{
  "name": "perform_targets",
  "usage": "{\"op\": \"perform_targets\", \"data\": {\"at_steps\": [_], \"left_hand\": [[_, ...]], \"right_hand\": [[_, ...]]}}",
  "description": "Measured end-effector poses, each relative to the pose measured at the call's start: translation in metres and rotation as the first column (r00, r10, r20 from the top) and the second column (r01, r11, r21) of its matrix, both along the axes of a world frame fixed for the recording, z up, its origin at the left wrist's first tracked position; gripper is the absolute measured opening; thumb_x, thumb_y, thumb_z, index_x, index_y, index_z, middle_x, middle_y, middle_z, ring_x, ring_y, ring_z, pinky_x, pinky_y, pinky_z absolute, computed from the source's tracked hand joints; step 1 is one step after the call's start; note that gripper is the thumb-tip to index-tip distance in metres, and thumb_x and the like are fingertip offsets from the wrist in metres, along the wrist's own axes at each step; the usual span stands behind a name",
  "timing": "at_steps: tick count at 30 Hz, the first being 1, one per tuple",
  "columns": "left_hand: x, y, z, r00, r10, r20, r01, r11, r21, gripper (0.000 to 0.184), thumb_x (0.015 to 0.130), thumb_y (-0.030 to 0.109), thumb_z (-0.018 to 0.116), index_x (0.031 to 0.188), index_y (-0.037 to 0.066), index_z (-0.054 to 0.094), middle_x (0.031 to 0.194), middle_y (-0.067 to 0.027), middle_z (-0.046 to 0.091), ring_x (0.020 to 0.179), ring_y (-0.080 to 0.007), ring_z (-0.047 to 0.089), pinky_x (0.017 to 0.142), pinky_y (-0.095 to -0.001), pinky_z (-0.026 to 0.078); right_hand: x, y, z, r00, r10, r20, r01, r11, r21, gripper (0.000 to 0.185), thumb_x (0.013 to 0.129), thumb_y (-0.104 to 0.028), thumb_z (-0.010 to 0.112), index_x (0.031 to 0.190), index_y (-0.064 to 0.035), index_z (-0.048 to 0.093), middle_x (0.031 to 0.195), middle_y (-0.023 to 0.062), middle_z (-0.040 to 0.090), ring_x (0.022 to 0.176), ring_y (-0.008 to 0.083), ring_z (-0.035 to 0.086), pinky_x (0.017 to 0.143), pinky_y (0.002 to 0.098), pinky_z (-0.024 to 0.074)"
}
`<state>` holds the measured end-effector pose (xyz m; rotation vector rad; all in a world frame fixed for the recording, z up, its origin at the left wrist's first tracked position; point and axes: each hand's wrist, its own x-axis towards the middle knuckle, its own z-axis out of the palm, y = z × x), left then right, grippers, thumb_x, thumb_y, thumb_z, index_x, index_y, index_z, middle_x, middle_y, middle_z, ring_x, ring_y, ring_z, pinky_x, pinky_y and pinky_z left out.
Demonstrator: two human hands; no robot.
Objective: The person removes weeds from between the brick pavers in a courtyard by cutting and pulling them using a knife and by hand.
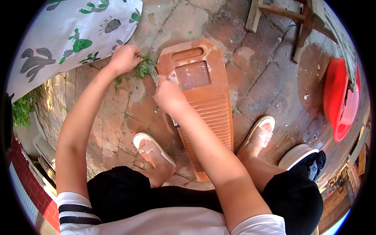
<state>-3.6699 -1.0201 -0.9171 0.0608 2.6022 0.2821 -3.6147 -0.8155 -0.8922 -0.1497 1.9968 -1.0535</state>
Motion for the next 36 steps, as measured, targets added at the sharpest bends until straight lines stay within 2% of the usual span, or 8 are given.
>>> {"op": "perform_targets", "data": {"at_steps": [7, 10, 13, 16, 18, 22, 29, 36], "left_hand": [[-0.005, 0.003, 0.001, 0.987, -0.161, 0.011, 0.162, 0.984, -0.068, 0.021, 0.073, 0.020, 0.066, 0.085, 0.003, 0.065, 0.081, -0.0120, 0.065, 0.079, -0.0311, 0.060, 0.075, -0.0406, 0.043], [0.009, 0.026, 0.028, 0.997, 0.005, -0.080, -0.020, 0.983, -0.182, 0.021, 0.076, 0.021, 0.064, 0.083, 0.001, 0.061, 0.082, -0.0147, 0.064, 0.079, -0.0331, 0.060, 0.075, -0.0414, 0.043], [0.039, 0.048, 0.060, 0.891, 0.116, 0.438, -0.098, 0.993, -0.064, 0.039, 0.090, 0.030, 0.042, 0.081, -0.003, 0.061, 0.077, -0.0202, 0.064, 0.074, -0.0322, 0.063, 0.067, -0.0422, 0.048], [0.086, 0.051, 0.067, 0.241, 0.250, 0.938, -0.912, 0.390, 0.130, 0.043, 0.092, 0.027, 0.028, 0.101, -0.005, 0.055, 0.092, -0.0191, 0.064, 0.084, -0.0260, 0.064, 0.075, -0.0369, 0.051], [0.104, 0.052, 0.074, -0.012, 0.155, 0.988, -0.999, -0.045, -0.005, 0.041, 0.092, 0.027, 0.027, 0.104, -0.003, 0.053, 0.096, -0.0186, 0.063, 0.087, -0.0264, 0.063, 0.076, -0.0390, 0.051], [0.127, 0.086, 0.077, -0.132, 0.040, 0.990, -0.842, -0.531, -0.091, 0.032, 0.091, 0.026, 0.031, 0.096, 0.002, 0.052, 0.084, -0.0101, 0.062, 0.077, -0.0227, 0.062, 0.070, -0.0388, 0.052], [0.116, 0.115, 0.075, -0.231, 0.006, 0.973, -0.651, -0.744, -0.150, 0.028, 0.091, 0.022, 0.029, 0.067, 0.013, 0.040, 0.052, 0.0027, 0.037, 0.041, -0.0089, 0.033, 0.040, -0.0227, 0.030], [0.109, 0.123, 0.089, -0.329, 0.090, 0.940, -0.611, -0.780, -0.139, 0.029, 0.092, 0.021, 0.027, 0.066, 0.014, 0.039, 0.050, 0.0052, 0.033, 0.040, -0.0068, 0.030, 0.039, -0.0214, 0.026]], "right_hand": [[-0.006, -0.021, 0.025, 0.994, 0.110, -0.022, -0.106, 0.986, 0.129, 0.020, 0.081, -0.004, 0.041, 0.097, 0.0069, 0.048, 0.089, 0.0298, 0.060, 0.088, 0.0414, 0.060, 0.078, 0.0450, 0.0478], [-0.006, -0.015, 0.015, 1.000, 0.013, -0.010, -0.013, 1.000, 0.028, 0.022, 0.081, -0.004, 0.042, 0.097, 0.0097, 0.047, 0.090, 0.0320, 0.059, 0.089, 0.0427, 0.059, 0.079, 0.0439, 0.0475], [0.010, -0.016, 0.005, 0.995, -0.098, 0.033, 0.098, 0.995, -0.020, 0.023, 0.082, -0.006, 0.042, 0.098, 0.0098, 0.048, 0.089, 0.0326, 0.059, 0.089, 0.0434, 0.058, 0.079, 0.0440, 0.0466], [0.015, -0.026, 0.003, 0.982, -0.159, 0.103, 0.160, 0.987, -0.001, 0.025, 0.083, -0.008, 0.043, 0.100, 0.0078, 0.051, 0.088, 0.0310, 0.060, 0.089, 0.0425, 0.058, 0.080, 0.0448, 0.0457], [0.010, -0.029, 0.009, 0.985, -0.130, 0.113, 0.126, 0.991, 0.040, 0.024, 0.081, -0.007, 0.043, 0.098, 0.0071, 0.051, 0.093, 0.0294, 0.060, 0.092, 0.0408, 0.059, 0.081, 0.0432, 0.0462], [-0.016, -0.032, 0.012, 0.986, 0.168, -0.011, -0.161, 0.962, 0.220, 0.028, 0.083, -0.014, 0.043, 0.101, 0.0059, 0.052, 0.093, 0.0264, 0.062, 0.091, 0.0380, 0.061, 0.080, 0.0433, 0.0465], [-0.018, -0.055, 0.007, 0.968, 0.244, -0.054, -0.210, 0.912, 0.351, 0.028, 0.082, -0.013, 0.043, 0.102, 0.0043, 0.054, 0.090, 0.0269, 0.062, 0.089, 0.0393, 0.060, 0.078, 0.0457, 0.0459], [-0.018, -0.053, 0.000, 0.975, 0.209, -0.081, -0.186, 0.957, 0.224, 0.026, 0.084, -0.015, 0.043, 0.093, 0.0062, 0.056, 0.089, 0.0294, 0.060, 0.089, 0.0421, 0.058, 0.080, 0.0455, 0.0453]]}}
